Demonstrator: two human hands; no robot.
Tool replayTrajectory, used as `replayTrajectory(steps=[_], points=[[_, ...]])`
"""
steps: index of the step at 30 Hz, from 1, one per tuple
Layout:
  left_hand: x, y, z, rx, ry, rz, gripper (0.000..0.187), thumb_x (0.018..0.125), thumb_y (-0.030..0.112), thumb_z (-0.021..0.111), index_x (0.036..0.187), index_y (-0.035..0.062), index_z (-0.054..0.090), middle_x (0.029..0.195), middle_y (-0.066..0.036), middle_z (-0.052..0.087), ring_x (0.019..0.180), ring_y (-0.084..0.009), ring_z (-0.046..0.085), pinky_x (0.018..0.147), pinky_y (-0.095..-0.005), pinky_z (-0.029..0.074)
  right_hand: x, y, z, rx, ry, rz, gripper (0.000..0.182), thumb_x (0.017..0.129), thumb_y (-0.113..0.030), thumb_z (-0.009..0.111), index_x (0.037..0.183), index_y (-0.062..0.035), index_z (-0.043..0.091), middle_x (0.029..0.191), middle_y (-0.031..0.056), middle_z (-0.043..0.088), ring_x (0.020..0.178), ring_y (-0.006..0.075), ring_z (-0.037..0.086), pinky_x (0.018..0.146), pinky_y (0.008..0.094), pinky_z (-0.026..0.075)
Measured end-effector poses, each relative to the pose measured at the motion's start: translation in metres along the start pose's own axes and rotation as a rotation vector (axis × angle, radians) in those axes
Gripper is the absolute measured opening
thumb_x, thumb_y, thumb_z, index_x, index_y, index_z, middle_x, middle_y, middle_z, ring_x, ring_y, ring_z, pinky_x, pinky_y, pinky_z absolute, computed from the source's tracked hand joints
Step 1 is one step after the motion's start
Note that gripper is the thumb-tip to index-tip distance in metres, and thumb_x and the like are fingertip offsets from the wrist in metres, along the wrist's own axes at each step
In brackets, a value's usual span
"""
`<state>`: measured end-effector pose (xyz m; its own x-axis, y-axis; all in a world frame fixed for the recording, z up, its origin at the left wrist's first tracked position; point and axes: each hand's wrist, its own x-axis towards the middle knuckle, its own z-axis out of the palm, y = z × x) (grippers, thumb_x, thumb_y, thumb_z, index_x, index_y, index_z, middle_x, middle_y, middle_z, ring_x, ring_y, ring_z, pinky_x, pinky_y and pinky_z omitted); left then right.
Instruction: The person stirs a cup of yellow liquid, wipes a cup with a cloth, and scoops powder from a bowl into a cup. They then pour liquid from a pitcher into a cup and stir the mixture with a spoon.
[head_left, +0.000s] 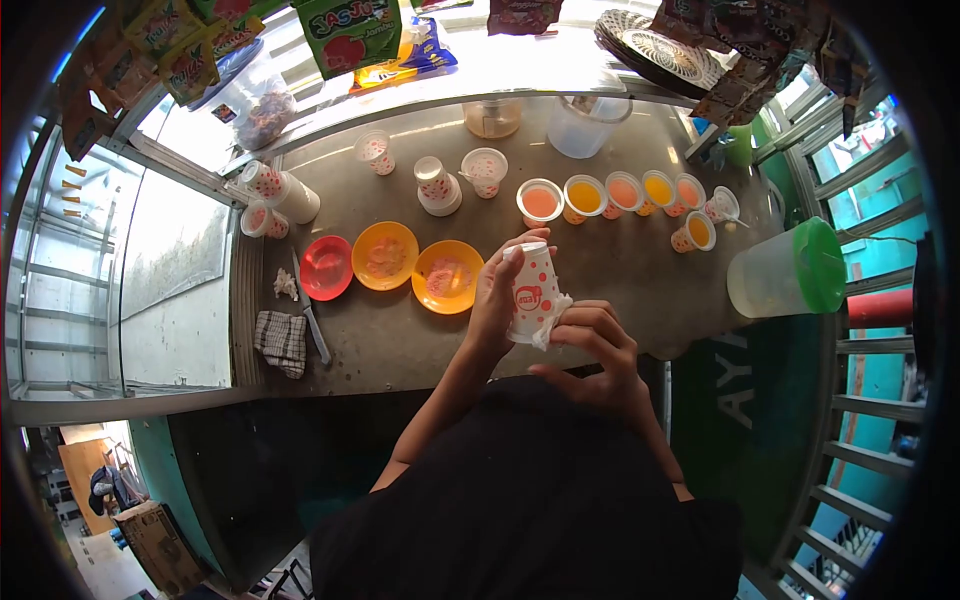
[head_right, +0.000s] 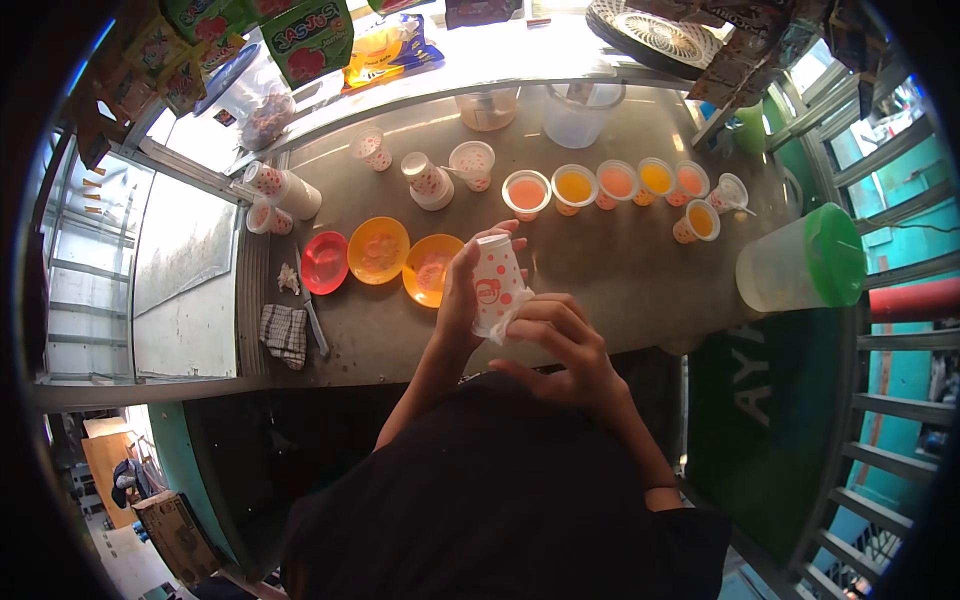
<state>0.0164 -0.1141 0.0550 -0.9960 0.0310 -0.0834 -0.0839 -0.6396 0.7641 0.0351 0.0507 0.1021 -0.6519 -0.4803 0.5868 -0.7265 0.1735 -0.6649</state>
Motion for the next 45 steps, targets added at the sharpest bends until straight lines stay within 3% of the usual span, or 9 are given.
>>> replayTrajectory(steps=[8, 13, 19, 21, 25, 29, 31, 34, 45], points=[[0.005, 0.003, -0.002, -0.130, -0.133, 0.121, 0.072, 0.097, 0.062, 0.037, 0.133, 0.0007, 0.049, 0.149, -0.007, 0.038, 0.136, -0.0148, 0.036, 0.108, -0.0383, 0.039, -0.017, 0.029, -0.002, 0.445, -0.008, 0.199, 0.029, 0.070, -0.009, 0.085, 0.091, -0.0022, 0.066, 0.093, 0.0086, 0.063, 0.085, 0.0199, 0.062, 0.076, 0.0318, 0.050], [-0.001, 0.006, 0.012, -0.221, 0.060, -0.030, 0.068, 0.097, 0.064, 0.038, 0.130, 0.0058, 0.049, 0.127, -0.010, 0.057, 0.113, -0.0233, 0.056, 0.092, -0.0396, 0.050, -0.020, 0.025, 0.015, 0.787, 0.166, 0.406, 0.020, 0.079, 0.007, 0.073, 0.095, -0.0011, 0.065, 0.095, 0.0067, 0.064, 0.090, 0.0152, 0.062, 0.080, 0.0283, 0.051], [0.008, 0.000, -0.007, -0.284, 0.166, 0.084, 0.060, 0.100, 0.056, 0.038, 0.132, 0.0060, 0.047, 0.109, -0.009, 0.060, 0.096, -0.0187, 0.061, 0.085, -0.0334, 0.052, -0.045, 0.066, -0.001, 0.615, 0.254, 0.673, 0.017, 0.083, 0.005, 0.070, 0.099, 0.0016, 0.064, 0.100, 0.0092, 0.063, 0.090, 0.0125, 0.063, 0.078, 0.0251, 0.051], [0.005, 0.002, -0.018, -0.228, 0.152, 0.100, 0.059, 0.100, 0.052, 0.040, 0.138, 0.0059, 0.043, 0.113, -0.009, 0.060, 0.101, -0.0175, 0.061, 0.086, -0.0334, 0.052, -0.056, 0.087, 0.001, 0.227, -0.046, 0.812, 0.030, 0.080, -0.006, 0.075, 0.106, 0.0027, 0.063, 0.107, 0.0146, 0.060, 0.097, 0.0211, 0.063, 0.084, 0.0306, 0.051], [-0.002, 0.006, -0.030, -0.179, 0.270, 0.028, 0.058, 0.096, 0.047, 0.045, 0.141, 0.0096, 0.041, 0.123, -0.009, 0.059, 0.105, -0.0184, 0.063, 0.079, -0.0318, 0.054, -0.098, 0.121, 0.031, -0.463, 0.103, 0.603, 0.051, 0.072, -0.014, 0.078, 0.117, 0.0020, 0.060, 0.114, 0.0197, 0.055, 0.110, 0.0372, 0.053, 0.098, 0.0439, 0.042], [-0.019, 0.015, -0.042, -0.083, 0.268, -0.001, 0.060, 0.093, 0.044, 0.048, 0.142, 0.0105, 0.040, 0.121, -0.008, 0.060, 0.097, -0.0175, 0.065, 0.068, -0.0258, 0.055, -0.091, 0.130, 0.041, -0.550, 0.208, 0.591, 0.038, 0.074, -0.011, 0.075, 0.107, 0.0025, 0.063, 0.105, 0.0176, 0.057, 0.098, 0.0336, 0.058, 0.088, 0.0407, 0.047], [-0.026, 0.014, -0.048, -0.077, 0.312, -0.015, 0.059, 0.093, 0.044, 0.049, 0.141, 0.0104, 0.041, 0.121, -0.008, 0.060, 0.098, -0.0181, 0.065, 0.069, -0.0261, 0.055, -0.081, 0.136, 0.036, -0.084, -0.103, 0.904, 0.021, 0.076, -0.005, 0.070, 0.095, 0.0024, 0.065, 0.098, 0.0162, 0.057, 0.085, 0.0304, 0.061, 0.077, 0.0386, 0.050], [-0.034, 0.010, -0.058, -0.068, 0.361, -0.024, 0.057, 0.092, 0.043, 0.052, 0.138, 0.0101, 0.042, 0.121, -0.009, 0.060, 0.099, -0.0192, 0.065, 0.071, -0.0268, 0.055, -0.061, 0.136, 0.044, -0.168, 0.004, 0.700, 0.009, 0.079, 0.003, 0.062, 0.088, 0.0013, 0.066, 0.093, 0.0151, 0.057, 0.076, 0.0292, 0.061, 0.070, 0.0400, 0.050], [-0.045, 0.003, -0.066, -0.113, 0.394, -0.015, 0.054, 0.093, 0.039, 0.053, 0.137, 0.0104, 0.042, 0.120, -0.010, 0.060, 0.098, -0.0207, 0.066, 0.074, -0.0286, 0.055, -0.064, 0.163, 0.082, -0.366, -0.100, 0.244, 0.030, 0.082, 0.000, 0.064, 0.112, 0.0006, 0.062, 0.123, 0.0195, 0.056, 0.117, 0.0363, 0.053, 0.101, 0.0406, 0.044]])
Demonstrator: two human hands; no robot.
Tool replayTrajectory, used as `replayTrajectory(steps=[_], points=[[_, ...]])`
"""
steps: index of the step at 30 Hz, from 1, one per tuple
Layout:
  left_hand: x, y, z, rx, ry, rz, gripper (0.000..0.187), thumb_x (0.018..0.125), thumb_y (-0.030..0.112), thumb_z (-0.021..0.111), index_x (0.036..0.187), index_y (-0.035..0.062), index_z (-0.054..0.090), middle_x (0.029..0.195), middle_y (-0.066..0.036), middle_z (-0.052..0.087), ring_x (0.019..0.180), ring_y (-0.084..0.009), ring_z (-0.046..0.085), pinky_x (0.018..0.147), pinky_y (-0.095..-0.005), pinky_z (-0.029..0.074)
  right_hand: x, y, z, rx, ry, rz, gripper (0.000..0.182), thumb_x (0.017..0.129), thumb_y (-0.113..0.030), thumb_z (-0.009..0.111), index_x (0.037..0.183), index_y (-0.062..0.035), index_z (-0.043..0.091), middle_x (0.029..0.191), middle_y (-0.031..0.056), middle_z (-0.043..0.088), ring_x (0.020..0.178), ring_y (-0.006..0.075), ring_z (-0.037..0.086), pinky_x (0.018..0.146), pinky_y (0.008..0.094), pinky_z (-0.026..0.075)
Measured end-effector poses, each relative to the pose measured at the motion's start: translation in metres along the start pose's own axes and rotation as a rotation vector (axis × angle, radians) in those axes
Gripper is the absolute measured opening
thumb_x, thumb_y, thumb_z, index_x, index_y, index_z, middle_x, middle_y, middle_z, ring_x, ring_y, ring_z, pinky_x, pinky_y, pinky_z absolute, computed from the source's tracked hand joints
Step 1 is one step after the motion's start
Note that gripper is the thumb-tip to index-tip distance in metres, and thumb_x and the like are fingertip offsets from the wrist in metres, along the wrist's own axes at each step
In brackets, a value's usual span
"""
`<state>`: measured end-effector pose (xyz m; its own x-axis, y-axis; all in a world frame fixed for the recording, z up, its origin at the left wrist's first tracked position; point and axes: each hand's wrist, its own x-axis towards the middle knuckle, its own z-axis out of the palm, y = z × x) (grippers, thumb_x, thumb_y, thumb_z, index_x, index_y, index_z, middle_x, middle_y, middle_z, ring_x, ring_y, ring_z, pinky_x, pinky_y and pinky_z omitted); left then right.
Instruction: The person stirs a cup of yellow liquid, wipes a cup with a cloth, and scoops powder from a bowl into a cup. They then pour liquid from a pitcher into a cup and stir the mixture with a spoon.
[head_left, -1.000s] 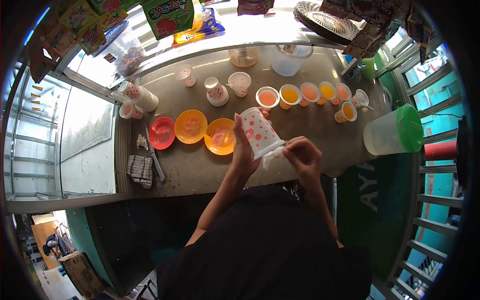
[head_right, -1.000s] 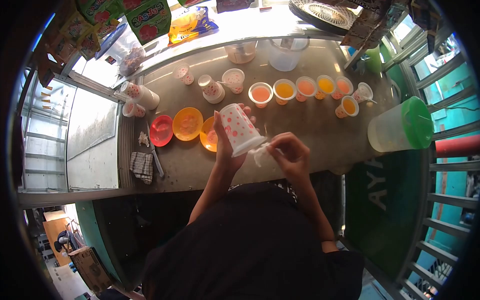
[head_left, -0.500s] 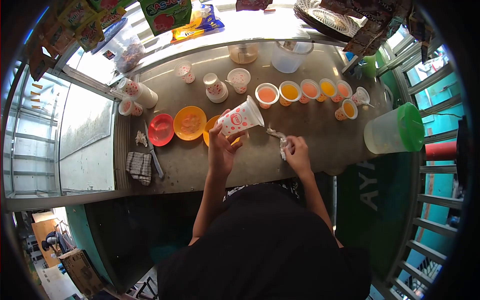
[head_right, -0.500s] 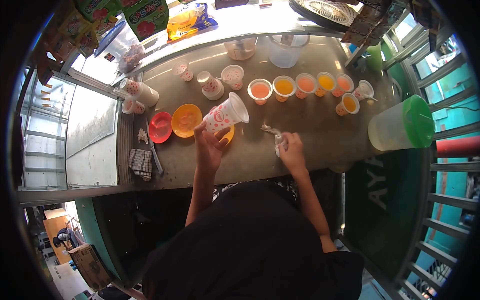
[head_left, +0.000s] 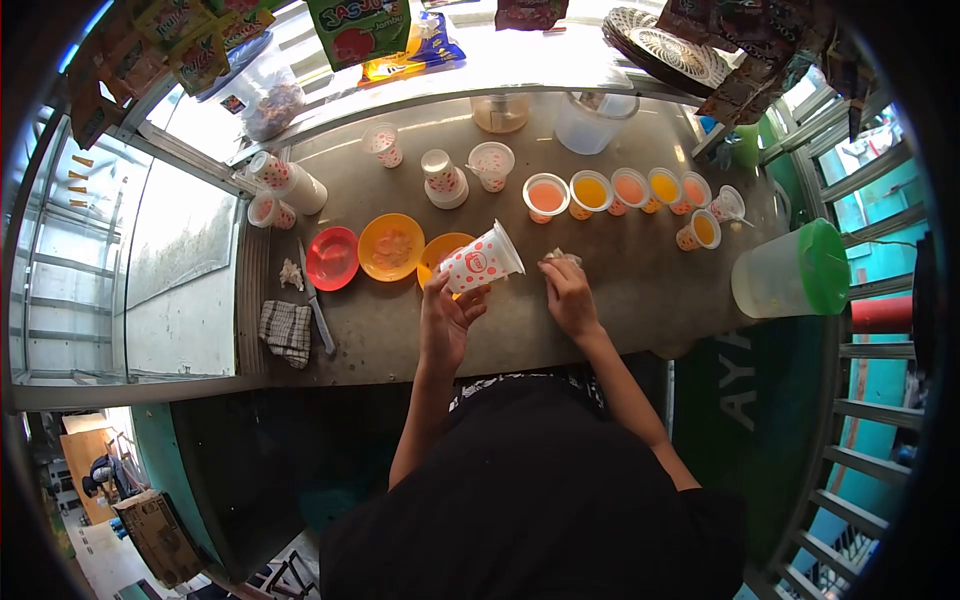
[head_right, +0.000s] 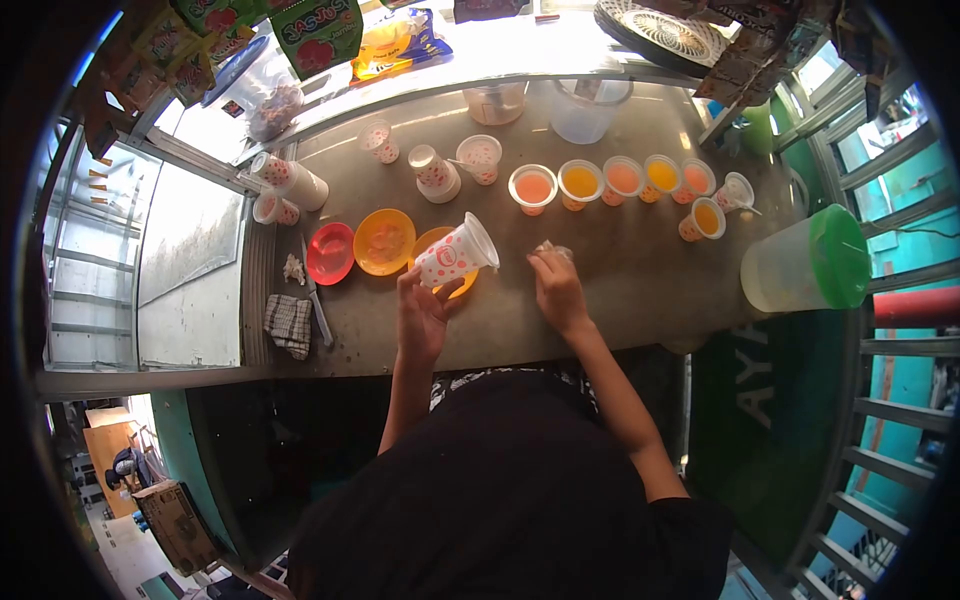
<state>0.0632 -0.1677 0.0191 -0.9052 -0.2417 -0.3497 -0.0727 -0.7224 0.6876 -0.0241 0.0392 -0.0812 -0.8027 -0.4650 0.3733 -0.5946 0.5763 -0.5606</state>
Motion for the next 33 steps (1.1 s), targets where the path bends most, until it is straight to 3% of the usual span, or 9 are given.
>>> replayTrajectory(steps=[6, 9, 12, 15, 18, 23, 27, 31, 33], points=[[-0.004, 0.006, -0.001, 0.037, -0.061, -0.049, 0.054, 0.092, 0.036, 0.050, 0.138, 0.0079, 0.042, 0.129, -0.013, 0.057, 0.105, -0.0242, 0.066, 0.079, -0.0328, 0.058, 0.004, -0.012, 0.002, 0.056, 0.449, 0.323, 0.040, 0.077, 0.004, 0.067, 0.117, -0.0010, 0.064, 0.108, 0.0124, 0.059, 0.105, 0.0301, 0.060, 0.087, 0.0373, 0.050], [-0.007, 0.009, 0.004, -0.007, -0.151, -0.050, 0.055, 0.090, 0.031, 0.050, 0.139, 0.0075, 0.042, 0.131, -0.015, 0.055, 0.109, -0.0275, 0.064, 0.079, -0.0346, 0.058, 0.006, 0.006, -0.004, 0.211, 0.162, 0.531, 0.031, 0.078, 0.002, 0.070, 0.109, -0.0002, 0.069, 0.102, 0.0119, 0.062, 0.094, 0.0266, 0.064, 0.080, 0.0338, 0.052], [-0.006, 0.006, 0.010, 0.013, -0.170, -0.060, 0.056, 0.087, 0.028, 0.050, 0.138, 0.0075, 0.042, 0.133, -0.015, 0.054, 0.110, -0.0283, 0.062, 0.076, -0.0333, 0.056, 0.016, -0.002, -0.019, 0.485, 0.261, 0.593, 0.021, 0.079, 0.001, 0.072, 0.100, -0.0004, 0.072, 0.097, 0.0118, 0.064, 0.084, 0.0220, 0.065, 0.075, 0.0304, 0.052], [-0.003, 0.000, 0.025, 0.113, -0.147, -0.017, 0.054, 0.085, 0.027, 0.052, 0.135, 0.0081, 0.044, 0.125, -0.012, 0.055, 0.104, -0.0235, 0.062, 0.073, -0.0292, 0.053, 0.037, -0.050, -0.072, 0.622, 0.420, 0.251, 0.017, 0.082, 0.005, 0.071, 0.099, 0.0025, 0.070, 0.104, 0.0114, 0.063, 0.093, 0.0161, 0.063, 0.074, 0.0268, 0.053], [-0.006, -0.008, 0.051, 0.297, -0.032, 0.152, 0.039, 0.092, 0.013, 0.064, 0.126, 0.0061, 0.048, 0.110, -0.005, 0.055, 0.087, -0.0081, 0.057, 0.066, -0.0223, 0.046, 0.044, -0.095, -0.117, 0.508, 0.405, 0.051, 0.021, 0.079, 0.005, 0.073, 0.098, -0.0043, 0.072, 0.099, 0.0111, 0.064, 0.089, 0.0191, 0.065, 0.072, 0.0282, 0.053], [-0.010, -0.014, 0.086, 0.314, -0.067, 0.407, 0.040, 0.089, 0.004, 0.069, 0.122, 0.0015, 0.047, 0.109, -0.008, 0.057, 0.097, -0.0123, 0.061, 0.078, -0.0233, 0.053, 0.035, -0.110, -0.107, 0.442, 0.344, -0.060, 0.023, 0.076, 0.005, 0.076, 0.096, -0.0041, 0.072, 0.112, 0.0138, 0.057, 0.096, 0.0224, 0.064, 0.077, 0.0336, 0.058], [-0.013, -0.014, 0.100, 0.424, -0.139, 0.387, 0.043, 0.083, -0.001, 0.075, 0.120, 0.0004, 0.052, 0.114, -0.012, 0.059, 0.107, -0.0165, 0.061, 0.084, -0.0275, 0.056, 0.047, -0.101, -0.119, 0.444, 0.508, 0.042, 0.021, 0.078, 0.005, 0.075, 0.096, -0.0030, 0.071, 0.113, 0.0153, 0.058, 0.097, 0.0224, 0.065, 0.076, 0.0319, 0.058], [-0.011, -0.007, 0.112, 0.830, -0.162, 0.691, 0.041, 0.075, -0.001, 0.078, 0.113, 0.0065, 0.064, 0.116, -0.011, 0.061, 0.107, -0.0218, 0.062, 0.085, -0.0319, 0.057, 0.056, -0.077, -0.137, 0.582, 0.449, 0.152, 0.014, 0.085, 0.002, 0.069, 0.099, 0.0010, 0.069, 0.100, 0.0153, 0.069, 0.094, 0.0172, 0.067, 0.075, 0.0246, 0.053], [-0.010, 0.000, 0.108, 1.154, -0.373, 0.873, 0.047, 0.072, -0.001, 0.078, 0.116, 0.0116, 0.065, 0.120, -0.012, 0.060, 0.108, -0.0277, 0.061, 0.088, -0.0373, 0.054, 0.054, -0.067, -0.140, 1.093, 0.294, 0.479, 0.011, 0.088, 0.001, 0.067, 0.099, 0.0027, 0.068, 0.096, 0.0093, 0.070, 0.087, 0.0127, 0.066, 0.073, 0.0236, 0.052]])
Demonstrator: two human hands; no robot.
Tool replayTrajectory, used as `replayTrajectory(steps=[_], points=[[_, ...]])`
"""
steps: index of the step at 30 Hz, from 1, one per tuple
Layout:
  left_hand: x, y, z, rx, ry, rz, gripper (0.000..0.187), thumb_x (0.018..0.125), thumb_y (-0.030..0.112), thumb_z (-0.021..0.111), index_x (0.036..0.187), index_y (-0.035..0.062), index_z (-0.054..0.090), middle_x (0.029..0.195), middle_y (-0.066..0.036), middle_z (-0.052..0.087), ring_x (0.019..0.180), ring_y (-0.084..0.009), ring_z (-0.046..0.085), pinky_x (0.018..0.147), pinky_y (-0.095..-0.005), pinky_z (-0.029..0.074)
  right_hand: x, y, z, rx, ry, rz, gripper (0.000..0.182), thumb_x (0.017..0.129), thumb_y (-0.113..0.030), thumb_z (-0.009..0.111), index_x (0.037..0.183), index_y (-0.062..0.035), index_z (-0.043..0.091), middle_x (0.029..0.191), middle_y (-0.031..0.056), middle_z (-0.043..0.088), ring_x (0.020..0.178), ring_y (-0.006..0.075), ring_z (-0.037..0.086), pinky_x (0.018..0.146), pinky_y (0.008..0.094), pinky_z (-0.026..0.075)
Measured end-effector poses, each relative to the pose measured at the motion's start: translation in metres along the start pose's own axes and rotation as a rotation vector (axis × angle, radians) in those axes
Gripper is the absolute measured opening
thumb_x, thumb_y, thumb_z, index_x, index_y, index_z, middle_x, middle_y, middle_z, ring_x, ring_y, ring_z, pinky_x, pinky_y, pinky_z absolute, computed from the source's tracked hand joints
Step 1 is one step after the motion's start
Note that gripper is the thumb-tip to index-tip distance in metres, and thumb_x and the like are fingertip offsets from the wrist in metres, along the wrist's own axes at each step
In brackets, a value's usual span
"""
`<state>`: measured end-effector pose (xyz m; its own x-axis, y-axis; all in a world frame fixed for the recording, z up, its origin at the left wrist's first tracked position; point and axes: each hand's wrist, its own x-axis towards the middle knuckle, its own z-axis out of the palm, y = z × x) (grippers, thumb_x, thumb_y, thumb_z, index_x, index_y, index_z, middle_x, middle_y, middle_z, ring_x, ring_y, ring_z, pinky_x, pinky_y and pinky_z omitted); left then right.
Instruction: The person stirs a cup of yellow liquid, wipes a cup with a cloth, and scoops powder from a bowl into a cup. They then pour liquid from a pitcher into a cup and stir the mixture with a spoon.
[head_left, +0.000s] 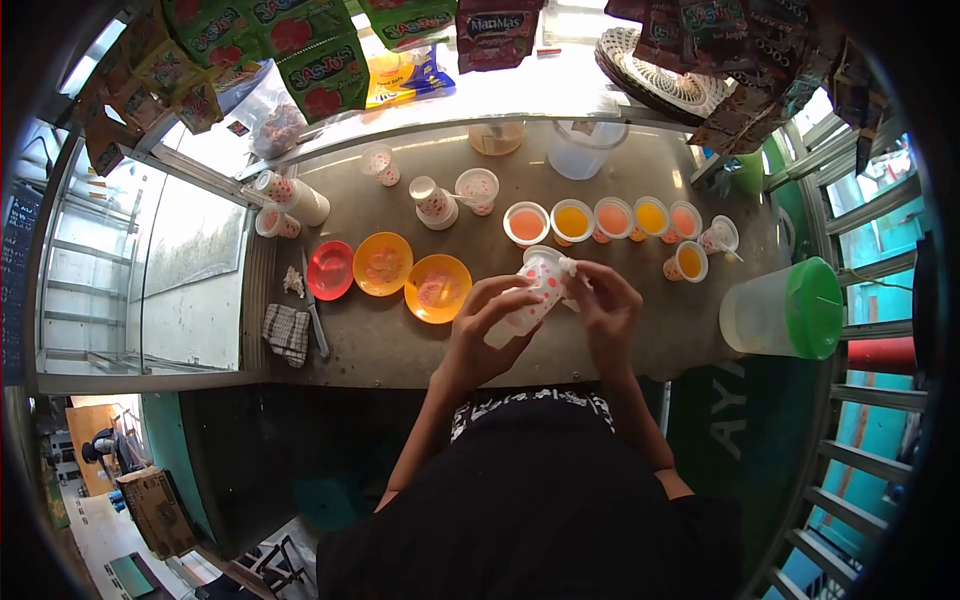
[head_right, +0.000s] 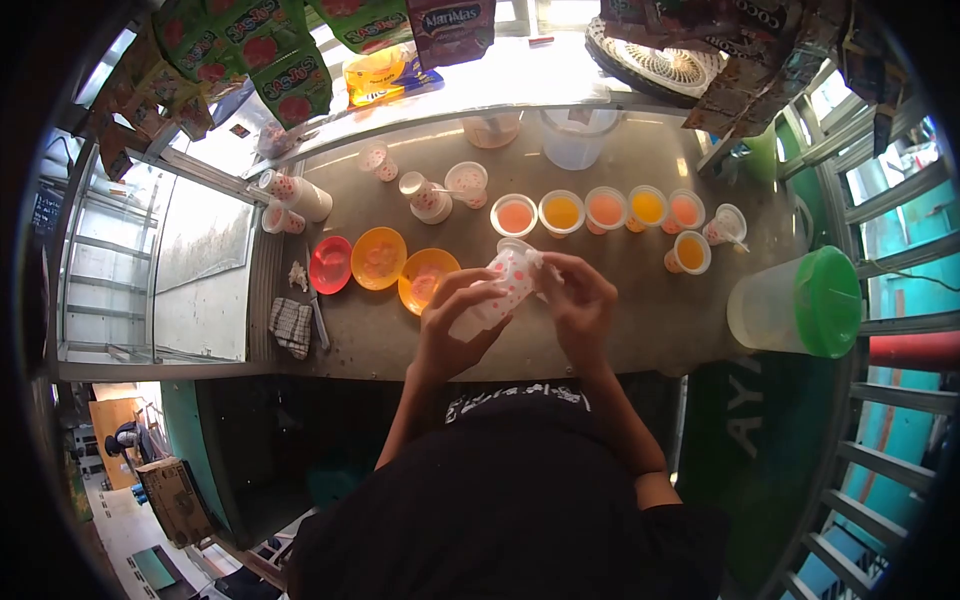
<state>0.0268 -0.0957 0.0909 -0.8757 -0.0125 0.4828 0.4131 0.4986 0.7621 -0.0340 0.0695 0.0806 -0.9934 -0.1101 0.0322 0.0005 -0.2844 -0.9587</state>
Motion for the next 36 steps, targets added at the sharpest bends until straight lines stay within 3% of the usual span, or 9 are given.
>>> replayTrajectory(steps=[4, 9, 14, 21, 25, 28, 30, 32, 36], points=[[0.004, 0.005, -0.001, 0.168, -0.129, 0.038, 0.051, 0.069, -0.001, 0.077, 0.117, 0.0139, 0.065, 0.130, -0.013, 0.057, 0.121, -0.0315, 0.050, 0.099, -0.0409, 0.045, 0.007, -0.002, -0.013, 0.068, -0.030, 0.147, 0.011, 0.091, -0.002, 0.066, 0.101, 0.0036, 0.068, 0.093, 0.0062, 0.070, 0.082, 0.0103, 0.065, 0.071, 0.0228, 0.052], [0.000, 0.005, 0.069, -0.693, 0.535, -0.151, 0.100, 0.080, 0.012, 0.080, 0.149, 0.0130, 0.007, 0.134, -0.019, 0.047, 0.127, -0.0268, 0.045, 0.105, -0.0428, 0.042, -0.020, 0.011, -0.002, 0.032, 0.072, -0.080, 0.016, 0.091, 0.000, 0.066, 0.106, 0.0030, 0.063, 0.093, 0.0086, 0.069, 0.084, 0.0115, 0.066, 0.071, 0.0234, 0.053], [0.017, 0.006, 0.080, -0.756, 0.739, -0.357, 0.066, 0.087, 0.009, 0.067, 0.140, 0.0058, 0.027, 0.122, -0.017, 0.054, 0.116, -0.0256, 0.053, 0.104, -0.0430, 0.042, -0.036, 0.028, 0.006, 0.016, -0.024, -0.172, 0.016, 0.091, 0.004, 0.064, 0.105, 0.0025, 0.057, 0.096, 0.0078, 0.065, 0.091, 0.0134, 0.066, 0.072, 0.0241, 0.055], [0.036, 0.001, 0.042, -0.519, 0.113, 0.059, 0.024, 0.067, 0.000, 0.073, 0.086, 0.0063, 0.060, 0.087, -0.010, 0.066, 0.091, -0.0237, 0.065, 0.092, -0.0386, 0.047, -0.015, -0.001, 0.001, 0.242, 0.086, -0.004, 0.014, 0.094, -0.005, 0.064, 0.105, -0.0025, 0.056, 0.093, 0.0058, 0.064, 0.078, 0.0068, 0.060, 0.062, 0.0198, 0.047], [0.055, 0.015, 0.003, -0.395, -0.617, 0.178, 0.039, 0.056, 0.007, 0.079, 0.092, 0.0131, 0.064, 0.096, -0.005, 0.067, 0.102, -0.0236, 0.063, 0.104, -0.0410, 0.035, 0.009, -0.008, -0.031, 0.390, -0.254, 0.404, 0.016, 0.094, -0.012, 0.065, 0.106, -0.0046, 0.056, 0.092, 0.0058, 0.066, 0.081, 0.0076, 0.062, 0.068, 0.0201, 0.048], [0.054, 0.035, 0.004, -0.151, -0.627, 0.213, 0.043, 0.058, 0.011, 0.082, 0.098, 0.0135, 0.067, 0.113, -0.007, 0.063, 0.115, -0.0235, 0.057, 0.107, -0.0407, 0.031, 0.011, 0.001, -0.037, 0.544, -0.495, 0.586, 0.015, 0.094, -0.013, 0.065, 0.105, -0.0055, 0.057, 0.095, 0.0068, 0.068, 0.084, 0.0091, 0.064, 0.071, 0.0222, 0.050], [0.043, 0.030, 0.021, -0.036, -0.397, 0.243, 0.060, 0.061, 0.013, 0.086, 0.116, 0.0099, 0.062, 0.126, -0.010, 0.056, 0.124, -0.0234, 0.052, 0.105, -0.0410, 0.034, 0.004, 0.002, -0.028, 0.454, -0.188, 0.470, 0.014, 0.095, -0.013, 0.064, 0.104, -0.0056, 0.057, 0.096, 0.0075, 0.068, 0.083, 0.0083, 0.064, 0.070, 0.0226, 0.050], [0.033, 0.019, 0.049, -0.241, 0.308, 0.023, 0.080, 0.066, 0.016, 0.086, 0.133, 0.0044, 0.043, 0.122, -0.014, 0.058, 0.122, -0.0273, 0.049, 0.102, -0.0434, 0.037, -0.002, 0.006, -0.025, 0.487, -0.132, 0.347, 0.013, 0.095, -0.011, 0.064, 0.102, -0.0052, 0.056, 0.093, 0.0066, 0.066, 0.082, 0.0086, 0.063, 0.068, 0.0227, 0.050], [0.019, 0.027, 0.074, -0.142, 0.523, 0.130, 0.086, 0.070, 0.011, 0.085, 0.135, 0.0018, 0.029, 0.103, -0.011, 0.061, 0.104, -0.0260, 0.059, 0.092, -0.0426, 0.046, -0.025, 0.009, -0.006, 0.207, 0.056, -0.054, 0.012, 0.096, -0.006, 0.061, 0.102, -0.0043, 0.051, 0.083, 0.0035, 0.060, 0.077, 0.0068, 0.057, 0.064, 0.0213, 0.046]])
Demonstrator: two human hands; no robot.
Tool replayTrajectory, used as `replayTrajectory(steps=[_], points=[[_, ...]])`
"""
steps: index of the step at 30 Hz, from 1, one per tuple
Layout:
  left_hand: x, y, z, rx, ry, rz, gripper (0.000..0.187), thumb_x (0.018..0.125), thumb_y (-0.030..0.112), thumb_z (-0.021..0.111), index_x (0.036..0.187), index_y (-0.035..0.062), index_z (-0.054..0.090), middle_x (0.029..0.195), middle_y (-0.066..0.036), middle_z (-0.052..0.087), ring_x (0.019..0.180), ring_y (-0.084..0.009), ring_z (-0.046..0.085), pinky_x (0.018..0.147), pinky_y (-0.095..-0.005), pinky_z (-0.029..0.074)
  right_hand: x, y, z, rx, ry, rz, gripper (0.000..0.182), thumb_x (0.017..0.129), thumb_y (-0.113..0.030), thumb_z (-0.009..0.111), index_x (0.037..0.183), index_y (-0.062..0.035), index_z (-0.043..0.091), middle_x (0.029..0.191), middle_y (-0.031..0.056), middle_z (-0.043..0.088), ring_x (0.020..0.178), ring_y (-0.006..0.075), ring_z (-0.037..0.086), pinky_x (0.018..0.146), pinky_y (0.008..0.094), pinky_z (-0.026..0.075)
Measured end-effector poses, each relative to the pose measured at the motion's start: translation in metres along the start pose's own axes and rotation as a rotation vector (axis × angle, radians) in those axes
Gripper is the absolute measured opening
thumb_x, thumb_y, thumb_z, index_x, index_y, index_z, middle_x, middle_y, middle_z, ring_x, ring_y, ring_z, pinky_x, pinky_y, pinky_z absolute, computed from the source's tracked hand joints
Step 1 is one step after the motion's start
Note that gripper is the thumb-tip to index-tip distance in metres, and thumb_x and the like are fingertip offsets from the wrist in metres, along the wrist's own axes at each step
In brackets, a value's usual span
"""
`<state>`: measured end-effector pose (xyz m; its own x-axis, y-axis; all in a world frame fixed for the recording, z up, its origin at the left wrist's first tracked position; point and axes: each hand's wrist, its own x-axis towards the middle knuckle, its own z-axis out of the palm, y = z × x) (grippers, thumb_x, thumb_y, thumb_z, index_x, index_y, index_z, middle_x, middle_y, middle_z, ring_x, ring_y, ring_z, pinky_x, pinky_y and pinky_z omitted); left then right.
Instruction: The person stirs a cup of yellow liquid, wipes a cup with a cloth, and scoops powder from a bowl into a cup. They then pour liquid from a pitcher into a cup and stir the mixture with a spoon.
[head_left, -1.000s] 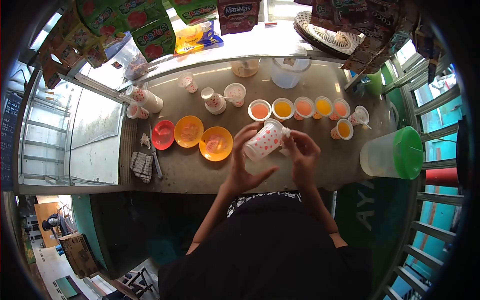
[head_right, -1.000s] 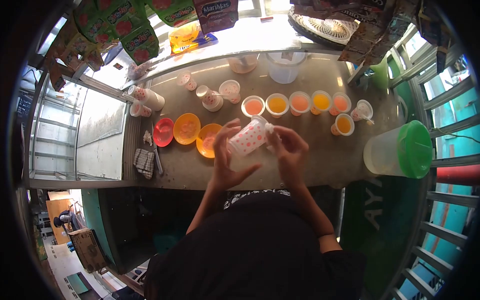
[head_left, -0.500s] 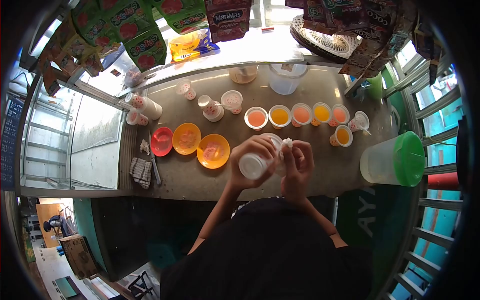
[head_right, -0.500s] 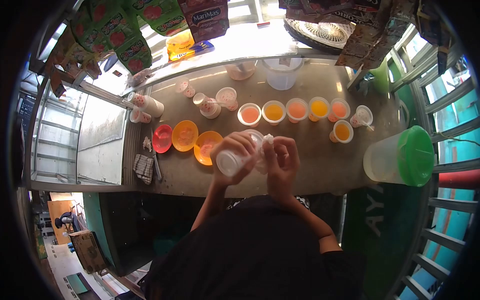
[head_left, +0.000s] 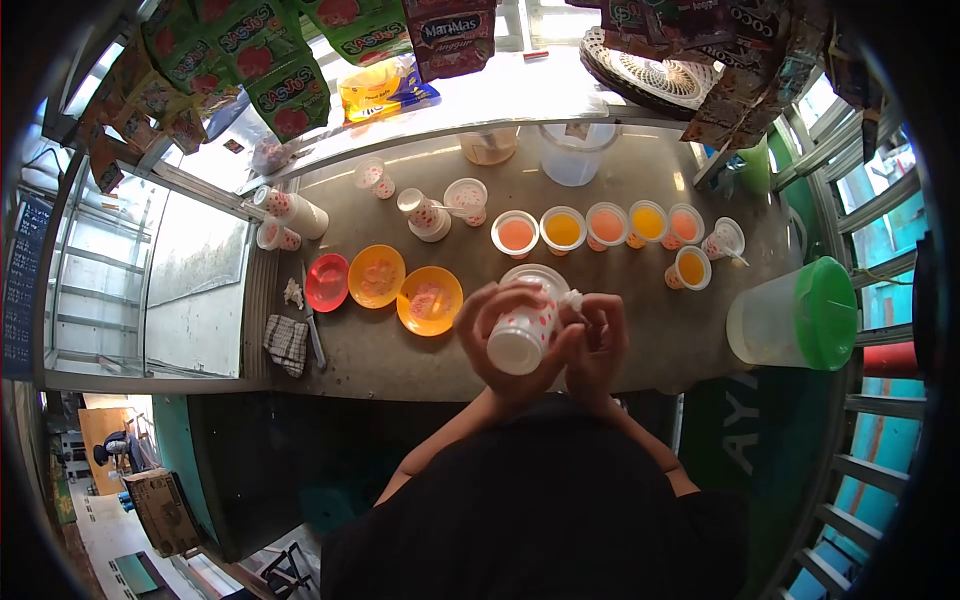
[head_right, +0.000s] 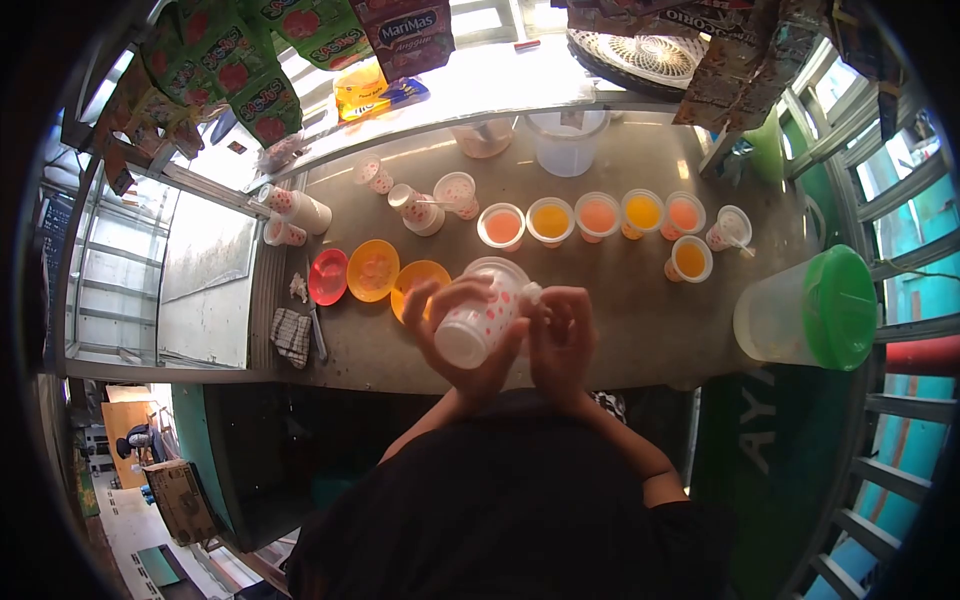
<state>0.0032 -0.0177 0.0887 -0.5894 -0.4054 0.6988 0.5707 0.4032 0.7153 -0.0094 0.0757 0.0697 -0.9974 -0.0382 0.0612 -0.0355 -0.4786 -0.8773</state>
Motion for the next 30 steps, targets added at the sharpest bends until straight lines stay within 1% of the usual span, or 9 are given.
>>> replayTrajectory(steps=[5, 9, 12, 13, 18, 20, 23, 26, 30], points=[[0.042, -0.007, -0.025, -0.459, -0.380, -0.106, 0.021, 0.063, -0.001, 0.068, 0.083, 0.0031, 0.062, 0.080, -0.008, 0.066, 0.080, -0.0224, 0.064, 0.084, -0.0378, 0.050, -0.007, -0.002, -0.002, -0.033, -0.040, -0.131, 0.014, 0.098, -0.007, 0.058, 0.106, -0.0052, 0.047, 0.084, 0.0040, 0.060, 0.073, 0.0043, 0.053, 0.060, 0.0199, 0.042], [0.067, 0.000, -0.037, -0.538, -1.025, -0.127, 0.023, 0.059, 0.005, 0.074, 0.081, 0.0069, 0.065, 0.081, -0.005, 0.067, 0.083, -0.0247, 0.066, 0.086, -0.0386, 0.049, -0.002, -0.004, -0.003, 0.032, -0.039, -0.109, 0.011, 0.099, -0.008, 0.056, 0.106, -0.0054, 0.047, 0.084, 0.0037, 0.060, 0.074, 0.0038, 0.052, 0.061, 0.0189, 0.041], [0.069, -0.001, -0.039, -0.483, -1.164, -0.099, 0.032, 0.062, 0.007, 0.078, 0.091, 0.0047, 0.065, 0.095, -0.010, 0.068, 0.095, -0.0249, 0.066, 0.089, -0.0397, 0.048, 0.004, -0.011, -0.006, 0.112, -0.193, 0.225, 0.010, 0.101, -0.010, 0.054, 0.106, -0.0055, 0.047, 0.083, 0.0026, 0.059, 0.076, 0.0032, 0.052, 0.063, 0.0178, 0.040], [0.065, 0.002, -0.035, -0.481, -1.162, -0.098, 0.032, 0.062, 0.007, 0.078, 0.091, 0.0047, 0.065, 0.095, -0.010, 0.068, 0.095, -0.0249, 0.066, 0.089, -0.0397, 0.048, 0.003, -0.011, -0.007, 0.147, -0.177, 0.202, 0.009, 0.101, -0.009, 0.053, 0.106, -0.0054, 0.048, 0.084, 0.0021, 0.058, 0.077, 0.0033, 0.052, 0.064, 0.0176, 0.040], [0.014, 0.007, 0.000, -0.214, 0.023, -0.240, 0.069, 0.076, 0.003, 0.074, 0.133, 0.0001, 0.036, 0.116, -0.020, 0.059, 0.112, -0.0263, 0.059, 0.093, -0.0374, 0.049, 0.000, 0.005, -0.012, 0.013, -0.067, -0.022, 0.007, 0.101, -0.009, 0.053, 0.106, -0.0054, 0.049, 0.084, 0.0011, 0.057, 0.076, 0.0034, 0.052, 0.064, 0.0173, 0.041], [0.004, 0.005, 0.005, -0.174, 0.092, -0.188, 0.071, 0.079, 0.000, 0.071, 0.135, 0.0004, 0.028, 0.108, -0.018, 0.060, 0.106, -0.0243, 0.061, 0.090, -0.0342, 0.050, -0.006, 0.012, -0.009, -0.285, -0.032, -0.330, 0.008, 0.100, -0.009, 0.054, 0.105, -0.0055, 0.049, 0.084, 0.0008, 0.056, 0.072, 0.0027, 0.048, 0.062, 0.0176, 0.039], [0.007, 0.001, -0.005, -0.302, 0.039, -0.192, 0.054, 0.075, 0.000, 0.071, 0.122, -0.0021, 0.043, 0.096, -0.016, 0.062, 0.094, -0.0230, 0.064, 0.085, -0.0349, 0.051, -0.007, 0.011, -0.014, -0.244, -0.028, -0.244, 0.009, 0.100, -0.010, 0.055, 0.104, -0.0058, 0.048, 0.085, 0.0005, 0.055, 0.072, 0.0021, 0.047, 0.061, 0.0189, 0.040], [0.029, 0.005, -0.014, -0.392, -0.364, -0.037, 0.016, 0.063, -0.003, 0.063, 0.074, 0.0043, 0.054, 0.074, -0.009, 0.059, 0.069, -0.0217, 0.059, 0.069, -0.0353, 0.049, -0.003, -0.007, -0.009, -0.026, -0.040, -0.054, 0.011, 0.099, -0.011, 0.057, 0.105, -0.0060, 0.048, 0.086, 0.0011, 0.057, 0.075, 0.0022, 0.050, 0.062, 0.0203, 0.041], [0.062, 0.012, -0.029, -0.457, -1.024, -0.083, 0.015, 0.058, 0.003, 0.067, 0.071, 0.0057, 0.061, 0.073, -0.005, 0.064, 0.071, -0.0227, 0.064, 0.070, -0.0330, 0.050, 0.013, -0.012, -0.017, 0.075, -0.118, 0.209, 0.012, 0.098, -0.013, 0.060, 0.103, -0.0072, 0.051, 0.087, 0.0010, 0.059, 0.075, 0.0028, 0.053, 0.061, 0.0207, 0.042]])
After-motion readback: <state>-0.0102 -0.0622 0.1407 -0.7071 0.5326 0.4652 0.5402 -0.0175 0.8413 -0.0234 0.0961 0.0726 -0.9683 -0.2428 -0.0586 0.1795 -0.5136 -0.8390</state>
